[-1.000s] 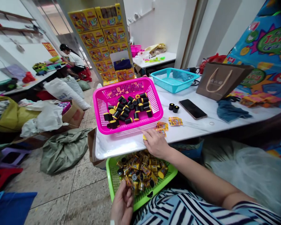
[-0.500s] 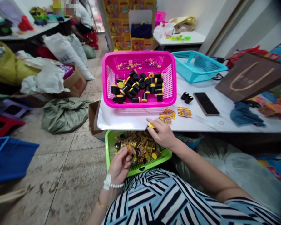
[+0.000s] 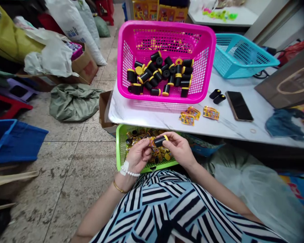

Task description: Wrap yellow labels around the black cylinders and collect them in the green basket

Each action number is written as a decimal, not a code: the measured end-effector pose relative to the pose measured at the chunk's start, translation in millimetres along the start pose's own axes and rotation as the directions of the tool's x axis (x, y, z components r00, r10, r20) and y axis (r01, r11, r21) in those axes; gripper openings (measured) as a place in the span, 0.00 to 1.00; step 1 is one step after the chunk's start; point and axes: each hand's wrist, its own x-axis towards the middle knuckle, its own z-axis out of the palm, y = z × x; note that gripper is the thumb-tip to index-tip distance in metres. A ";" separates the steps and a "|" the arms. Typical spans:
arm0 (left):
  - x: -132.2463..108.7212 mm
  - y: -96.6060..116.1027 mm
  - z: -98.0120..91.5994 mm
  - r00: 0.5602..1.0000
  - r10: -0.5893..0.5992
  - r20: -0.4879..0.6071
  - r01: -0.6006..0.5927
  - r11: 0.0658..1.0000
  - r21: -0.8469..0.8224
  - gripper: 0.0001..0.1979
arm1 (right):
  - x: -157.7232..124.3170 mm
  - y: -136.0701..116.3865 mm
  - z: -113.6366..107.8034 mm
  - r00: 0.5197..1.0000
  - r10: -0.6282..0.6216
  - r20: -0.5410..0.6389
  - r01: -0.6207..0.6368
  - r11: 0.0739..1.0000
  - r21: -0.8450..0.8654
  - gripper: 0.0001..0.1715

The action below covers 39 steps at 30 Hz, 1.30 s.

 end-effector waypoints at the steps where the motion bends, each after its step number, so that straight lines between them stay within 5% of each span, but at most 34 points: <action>1: 1.2 -0.2 -0.1 1.000 -0.011 0.003 0.011 1.000 -0.012 0.15 | -0.5 0.8 -0.5 0.999 -0.011 -0.032 0.010 0.999 -0.034 0.16; 9: 9.4 1.8 -2.9 0.998 -0.053 -0.019 0.051 0.994 -0.095 0.10 | -6.1 2.7 -0.2 0.977 -0.206 -0.055 0.169 0.904 -0.392 0.14; 18: 6.6 -7.7 -4.5 0.999 0.027 -0.021 -0.026 0.997 0.073 0.17 | -3.0 6.8 -2.3 0.990 -0.139 0.024 0.139 0.937 -0.319 0.13; 24: 1.1 -12.0 -9.4 0.995 0.083 -0.061 -0.077 0.993 0.093 0.16 | -8.1 20.2 -7.7 0.937 -0.339 0.090 0.340 0.818 -0.463 0.15; 28: -7.3 -13.7 -9.0 0.959 0.255 -0.126 -0.229 0.955 0.189 0.18 | -13.6 24.1 -12.0 0.903 -0.420 0.090 0.409 0.777 -0.479 0.16; 33: -15.4 -14.7 -13.0 0.973 0.209 0.092 -0.228 0.914 0.336 0.22 | -16.9 16.1 -10.8 0.915 -0.364 0.176 0.402 0.772 -0.492 0.18; 39: -13.5 -18.1 -20.0 0.958 0.261 0.120 -0.287 0.837 0.467 0.15 | -27.2 13.8 -4.6 0.905 -0.347 0.248 0.426 0.715 -0.555 0.19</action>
